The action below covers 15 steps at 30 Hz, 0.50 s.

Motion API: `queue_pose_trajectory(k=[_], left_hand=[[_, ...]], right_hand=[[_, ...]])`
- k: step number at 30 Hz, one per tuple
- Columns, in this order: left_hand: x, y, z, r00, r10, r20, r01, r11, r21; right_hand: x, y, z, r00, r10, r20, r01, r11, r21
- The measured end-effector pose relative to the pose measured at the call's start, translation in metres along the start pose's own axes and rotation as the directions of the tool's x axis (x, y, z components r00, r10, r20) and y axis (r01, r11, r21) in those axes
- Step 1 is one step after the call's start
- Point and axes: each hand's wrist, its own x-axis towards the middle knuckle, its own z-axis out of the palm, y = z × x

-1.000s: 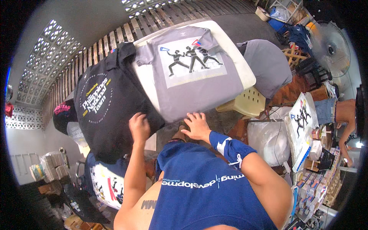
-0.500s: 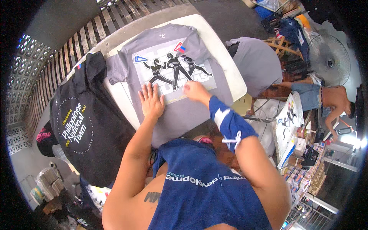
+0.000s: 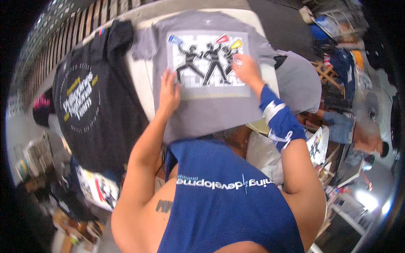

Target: The person places gray t-shirts onto a heat press, aligns and applies transfer designs, operates the press, and removes the finished shirts. The person repeats this process for multiple shirts, handling each one individually and using a cutting tool to trim transfer material.

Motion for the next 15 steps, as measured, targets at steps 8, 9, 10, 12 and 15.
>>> queue_pose_trajectory(k=[8,9,10,12,15], left_hand=[[-0.079,-0.003,-0.050,0.996,-0.081,-0.048,0.094,0.905,0.416],[-0.086,-0.002,-0.047,0.994,-0.111,-0.022,0.110,0.898,0.426],[-0.091,-0.003,-0.043,0.998,-0.045,-0.037,0.057,0.876,0.478],[-0.096,-0.004,-0.036,0.996,-0.032,-0.088,0.071,0.863,0.500],[-0.097,-0.005,-0.033,0.993,-0.031,-0.117,0.087,0.857,0.507]], right_hand=[[-0.067,-0.155,0.131,0.742,-0.602,0.294,0.611,0.788,0.073],[-0.063,-0.162,0.133,0.714,-0.620,0.325,0.644,0.764,0.041],[-0.061,-0.166,0.135,0.683,-0.637,0.356,0.678,0.735,0.015],[-0.056,-0.170,0.139,0.656,-0.631,0.414,0.698,0.716,-0.014],[-0.053,-0.167,0.147,0.683,-0.639,0.353,0.673,0.739,0.034]])
